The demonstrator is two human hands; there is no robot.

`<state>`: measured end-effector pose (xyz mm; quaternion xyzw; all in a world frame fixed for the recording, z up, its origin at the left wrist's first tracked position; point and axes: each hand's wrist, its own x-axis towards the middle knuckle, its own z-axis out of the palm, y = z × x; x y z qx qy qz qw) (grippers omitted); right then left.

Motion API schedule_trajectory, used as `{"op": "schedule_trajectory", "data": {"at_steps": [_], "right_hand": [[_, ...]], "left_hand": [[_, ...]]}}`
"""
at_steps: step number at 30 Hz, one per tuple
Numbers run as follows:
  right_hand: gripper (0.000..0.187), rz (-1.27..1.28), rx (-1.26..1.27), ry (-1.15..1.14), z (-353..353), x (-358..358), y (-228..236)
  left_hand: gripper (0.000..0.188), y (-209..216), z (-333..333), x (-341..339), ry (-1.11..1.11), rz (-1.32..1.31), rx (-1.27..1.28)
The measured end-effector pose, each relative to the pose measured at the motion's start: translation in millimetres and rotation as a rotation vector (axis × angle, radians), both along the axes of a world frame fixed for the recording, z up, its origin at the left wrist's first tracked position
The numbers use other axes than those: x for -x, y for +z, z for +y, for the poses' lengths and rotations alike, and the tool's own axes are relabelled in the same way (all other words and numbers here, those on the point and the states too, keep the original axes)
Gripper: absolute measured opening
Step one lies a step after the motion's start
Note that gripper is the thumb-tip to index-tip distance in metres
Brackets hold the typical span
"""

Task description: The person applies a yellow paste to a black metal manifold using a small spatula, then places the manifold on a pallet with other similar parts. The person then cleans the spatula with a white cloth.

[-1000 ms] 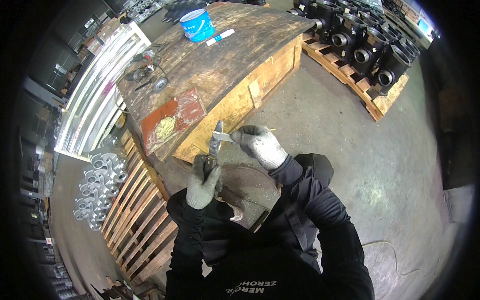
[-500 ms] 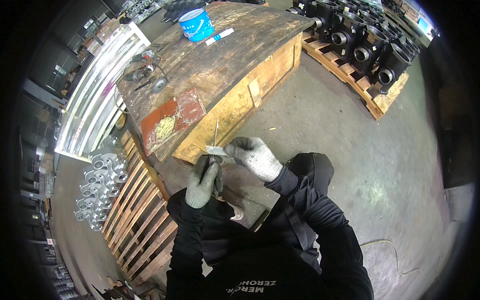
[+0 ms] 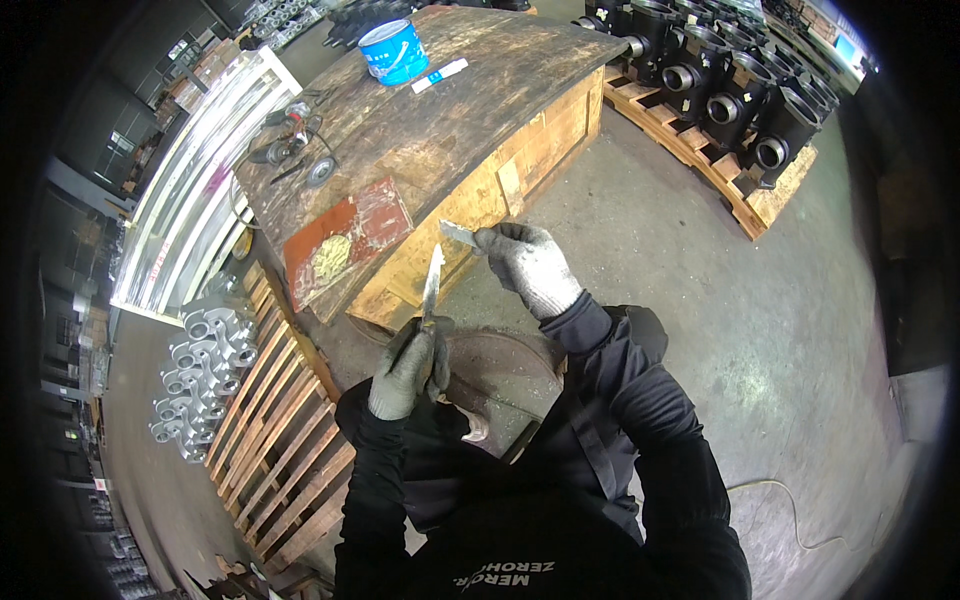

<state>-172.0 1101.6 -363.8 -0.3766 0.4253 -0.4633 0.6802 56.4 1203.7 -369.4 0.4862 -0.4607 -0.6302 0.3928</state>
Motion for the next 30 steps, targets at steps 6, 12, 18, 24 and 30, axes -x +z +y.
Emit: {"op": "schedule_trajectory", "data": {"at_steps": [6,12,18,24,30], "right_hand": [[0.028,0.123,0.176,0.241,40,-20,-8],[0.032,0.242,0.134,0.329,49,-26,-15],[0.035,0.070,0.006,0.298,49,-30,-12],[0.032,0.195,0.060,0.271,52,-30,-5],[0.027,0.187,0.118,0.220,55,-34,2]], "left_hand": [[0.046,-25,-14,-4,0.108,-0.154,0.211],[0.040,-24,-11,-2,0.116,-0.182,0.268],[0.018,-10,-8,8,0.114,-0.497,0.507],[0.014,-8,-13,15,0.201,-0.472,0.560],[0.023,-10,-10,15,0.242,-0.456,0.516]]}}
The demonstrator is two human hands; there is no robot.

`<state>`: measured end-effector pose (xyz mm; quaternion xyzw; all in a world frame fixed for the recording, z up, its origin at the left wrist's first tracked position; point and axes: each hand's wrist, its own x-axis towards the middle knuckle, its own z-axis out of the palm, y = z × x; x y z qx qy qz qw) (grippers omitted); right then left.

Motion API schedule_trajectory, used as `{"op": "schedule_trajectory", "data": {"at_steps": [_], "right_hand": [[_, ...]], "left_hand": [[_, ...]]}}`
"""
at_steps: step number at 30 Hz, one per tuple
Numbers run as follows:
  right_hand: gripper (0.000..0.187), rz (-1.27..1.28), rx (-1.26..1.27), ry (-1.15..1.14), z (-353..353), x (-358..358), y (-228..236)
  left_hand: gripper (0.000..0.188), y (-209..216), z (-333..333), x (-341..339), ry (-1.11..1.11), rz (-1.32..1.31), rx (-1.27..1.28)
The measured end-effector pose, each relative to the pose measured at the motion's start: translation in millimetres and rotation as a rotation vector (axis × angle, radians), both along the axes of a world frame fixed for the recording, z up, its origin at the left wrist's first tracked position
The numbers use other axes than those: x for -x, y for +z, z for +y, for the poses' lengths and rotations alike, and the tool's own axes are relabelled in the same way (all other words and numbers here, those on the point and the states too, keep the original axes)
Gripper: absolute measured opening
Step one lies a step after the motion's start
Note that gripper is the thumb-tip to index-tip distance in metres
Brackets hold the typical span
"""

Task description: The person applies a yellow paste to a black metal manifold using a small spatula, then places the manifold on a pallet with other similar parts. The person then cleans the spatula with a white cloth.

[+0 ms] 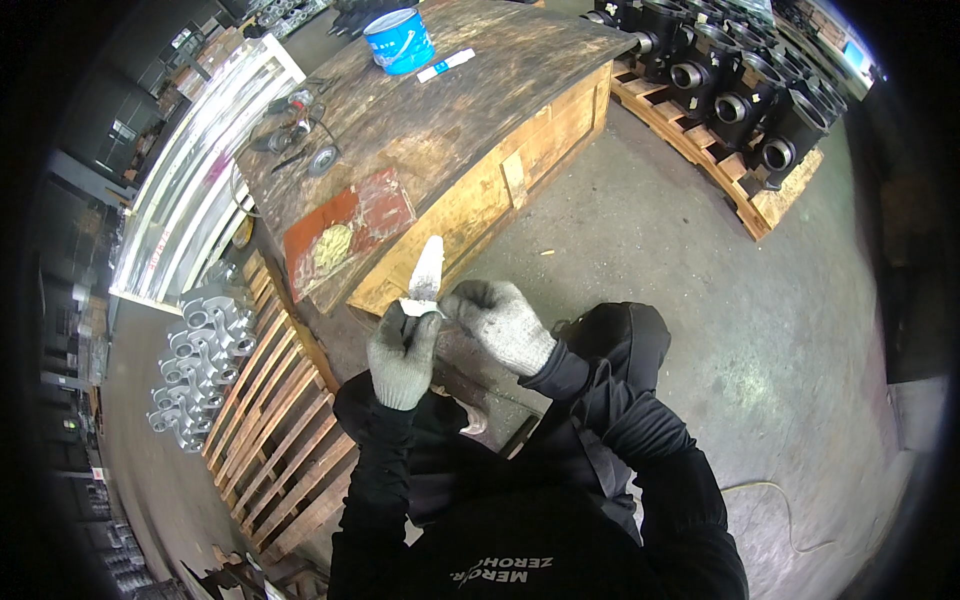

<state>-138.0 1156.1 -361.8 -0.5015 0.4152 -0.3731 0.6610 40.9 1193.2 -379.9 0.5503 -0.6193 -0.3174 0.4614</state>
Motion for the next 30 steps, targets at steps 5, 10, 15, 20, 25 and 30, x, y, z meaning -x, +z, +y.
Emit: {"op": "schedule_trajectory", "data": {"at_steps": [5,10,15,20,25,30], "right_hand": [[0.028,-0.018,-0.035,-0.033,2,-2,1],[0.028,-0.038,-0.030,-0.072,0,-6,-2],[0.027,0.018,-0.012,-0.097,-1,-8,-5],[0.027,0.094,0.036,-0.119,-2,-12,-6],[0.026,-0.041,0.000,-0.124,-4,-14,-7],[0.025,0.004,-0.004,-0.137,-6,-13,-10]], "left_hand": [[0.029,-2,0,2,0.059,0.038,-0.010],[0.027,-7,-1,3,0.152,0.152,-0.084],[0.026,-12,-3,2,0.193,0.076,-0.076],[0.025,-7,-2,4,0.214,0.075,-0.043],[0.026,-7,-2,9,0.262,0.128,-0.076],[0.030,-17,-4,7,0.254,0.184,-0.032]]}}
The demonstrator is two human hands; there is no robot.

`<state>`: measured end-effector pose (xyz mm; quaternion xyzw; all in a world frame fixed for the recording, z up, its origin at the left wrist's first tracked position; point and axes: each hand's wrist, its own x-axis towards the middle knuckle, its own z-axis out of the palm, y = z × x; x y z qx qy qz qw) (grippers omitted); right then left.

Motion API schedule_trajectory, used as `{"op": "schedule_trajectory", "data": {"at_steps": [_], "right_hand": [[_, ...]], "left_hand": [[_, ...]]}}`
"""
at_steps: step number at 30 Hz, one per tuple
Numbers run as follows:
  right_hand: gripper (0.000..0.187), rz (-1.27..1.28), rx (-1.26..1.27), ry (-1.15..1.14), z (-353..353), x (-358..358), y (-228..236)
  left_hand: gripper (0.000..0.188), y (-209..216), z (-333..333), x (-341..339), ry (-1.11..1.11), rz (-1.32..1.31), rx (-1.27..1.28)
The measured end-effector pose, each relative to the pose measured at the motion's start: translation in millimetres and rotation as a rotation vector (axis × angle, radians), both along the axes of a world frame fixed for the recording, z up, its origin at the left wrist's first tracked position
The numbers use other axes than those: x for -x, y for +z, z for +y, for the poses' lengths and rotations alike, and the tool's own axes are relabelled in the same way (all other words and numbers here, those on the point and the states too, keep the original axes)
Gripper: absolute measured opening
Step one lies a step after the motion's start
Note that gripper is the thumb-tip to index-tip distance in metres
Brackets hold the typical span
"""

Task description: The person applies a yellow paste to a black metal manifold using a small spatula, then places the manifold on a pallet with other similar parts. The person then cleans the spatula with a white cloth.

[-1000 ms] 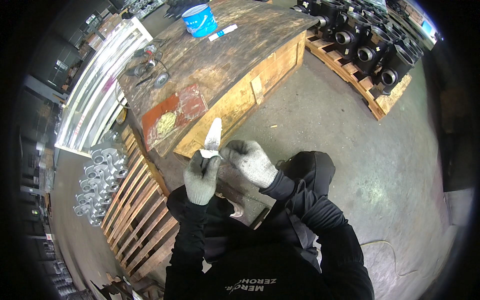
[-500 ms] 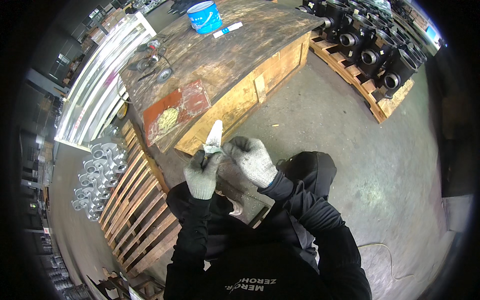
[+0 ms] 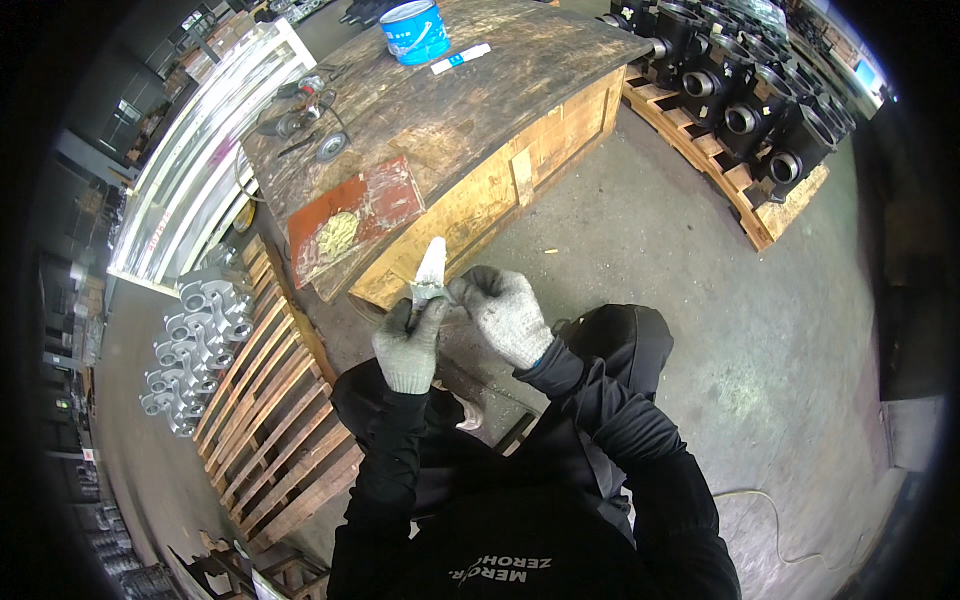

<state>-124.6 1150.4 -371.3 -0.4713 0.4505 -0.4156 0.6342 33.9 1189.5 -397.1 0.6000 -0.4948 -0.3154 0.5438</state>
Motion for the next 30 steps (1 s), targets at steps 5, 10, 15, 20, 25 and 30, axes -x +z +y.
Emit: {"op": "schedule_trajectory", "data": {"at_steps": [5,10,15,20,25,30], "right_hand": [[0.024,0.065,-0.013,-0.018,-4,1,-3],[0.026,0.093,0.008,0.004,-6,5,-1],[0.027,0.107,0.028,0.001,-6,6,-1],[0.026,0.009,-0.022,-0.019,-7,2,-6],[0.025,0.012,-0.020,0.000,-9,3,-9],[0.026,0.058,0.015,0.003,-11,5,-8]], "left_hand": [[0.028,-4,1,-4,-0.075,0.002,0.067],[0.028,-3,2,-7,-0.093,-0.097,0.014],[0.028,-5,4,-9,-0.095,-0.076,0.006],[0.029,-12,4,-2,-0.042,0.033,0.041],[0.032,-11,5,-4,-0.035,-0.050,0.026],[0.039,0,9,-10,-0.048,-0.121,-0.100]]}}
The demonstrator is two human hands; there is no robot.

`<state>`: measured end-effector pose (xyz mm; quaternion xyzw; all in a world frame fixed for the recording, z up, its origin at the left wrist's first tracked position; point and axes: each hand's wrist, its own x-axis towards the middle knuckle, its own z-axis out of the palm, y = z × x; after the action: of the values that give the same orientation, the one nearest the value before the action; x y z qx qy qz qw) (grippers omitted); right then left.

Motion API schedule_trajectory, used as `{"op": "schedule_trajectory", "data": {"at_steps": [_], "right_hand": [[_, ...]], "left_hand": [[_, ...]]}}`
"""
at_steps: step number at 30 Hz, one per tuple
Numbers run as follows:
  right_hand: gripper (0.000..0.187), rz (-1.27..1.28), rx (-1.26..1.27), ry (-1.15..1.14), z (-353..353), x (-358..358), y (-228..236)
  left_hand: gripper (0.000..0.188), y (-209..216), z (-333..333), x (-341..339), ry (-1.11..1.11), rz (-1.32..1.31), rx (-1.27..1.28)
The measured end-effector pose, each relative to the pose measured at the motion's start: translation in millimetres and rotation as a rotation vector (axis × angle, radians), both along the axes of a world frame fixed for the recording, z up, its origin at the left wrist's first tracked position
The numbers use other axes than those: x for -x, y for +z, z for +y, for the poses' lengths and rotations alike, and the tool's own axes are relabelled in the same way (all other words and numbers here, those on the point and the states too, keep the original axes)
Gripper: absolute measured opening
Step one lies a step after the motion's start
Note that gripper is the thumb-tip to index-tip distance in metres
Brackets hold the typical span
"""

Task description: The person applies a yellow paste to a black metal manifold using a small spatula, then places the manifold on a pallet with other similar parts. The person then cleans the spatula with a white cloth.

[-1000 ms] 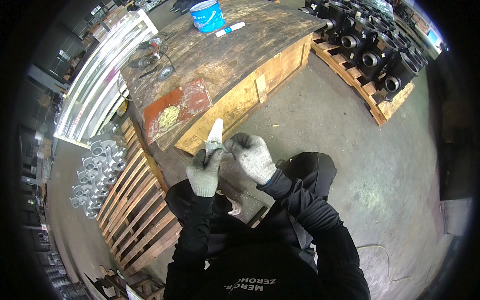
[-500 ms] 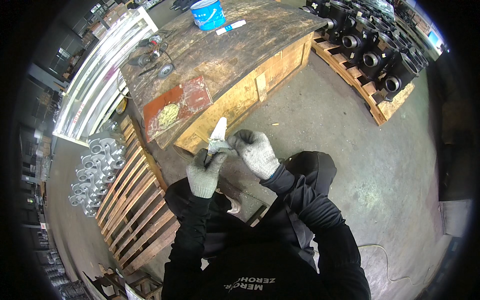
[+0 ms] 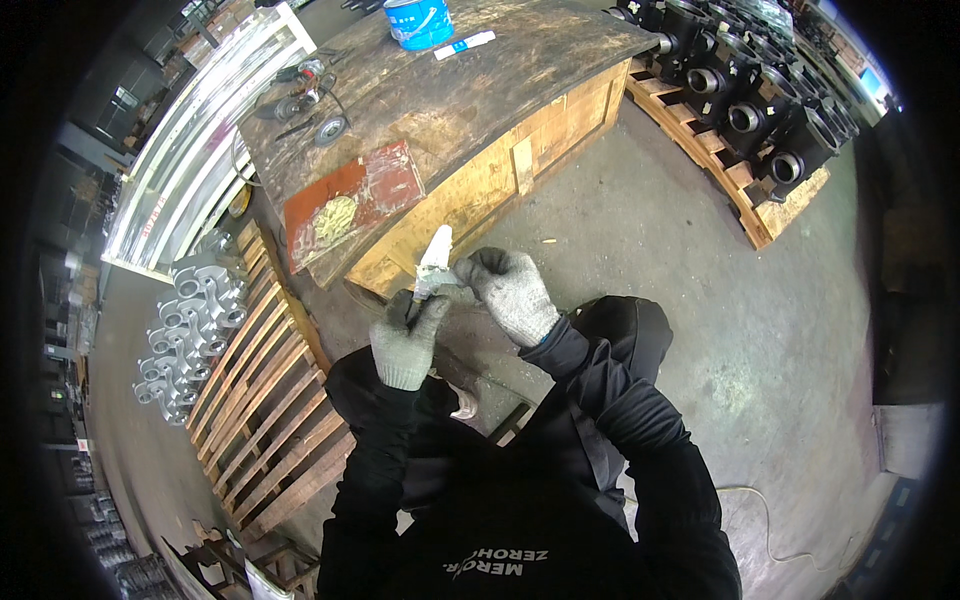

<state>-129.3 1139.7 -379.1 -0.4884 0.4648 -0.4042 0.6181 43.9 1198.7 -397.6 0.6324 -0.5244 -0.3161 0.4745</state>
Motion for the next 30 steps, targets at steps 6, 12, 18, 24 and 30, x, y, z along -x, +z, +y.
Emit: {"op": "schedule_trajectory", "data": {"at_steps": [6,12,18,24,30], "right_hand": [[0.027,-0.016,0.003,0.001,-9,1,0],[0.024,0.001,0.036,-0.013,-17,1,-11],[0.026,0.004,0.005,-0.141,-33,5,-9],[0.024,-0.047,0.023,-0.240,-42,27,6],[0.025,-0.134,-0.069,0.033,-6,5,-9]], "left_hand": [[0.039,3,1,-4,-0.005,-0.049,-0.004],[0.033,-4,-4,-5,-0.003,-0.113,0.058],[0.030,-7,-6,-9,0.008,-0.164,0.061],[0.030,-7,-7,-15,0.007,-0.162,0.025],[0.036,-4,-19,-7,-0.134,-0.180,0.135]]}}
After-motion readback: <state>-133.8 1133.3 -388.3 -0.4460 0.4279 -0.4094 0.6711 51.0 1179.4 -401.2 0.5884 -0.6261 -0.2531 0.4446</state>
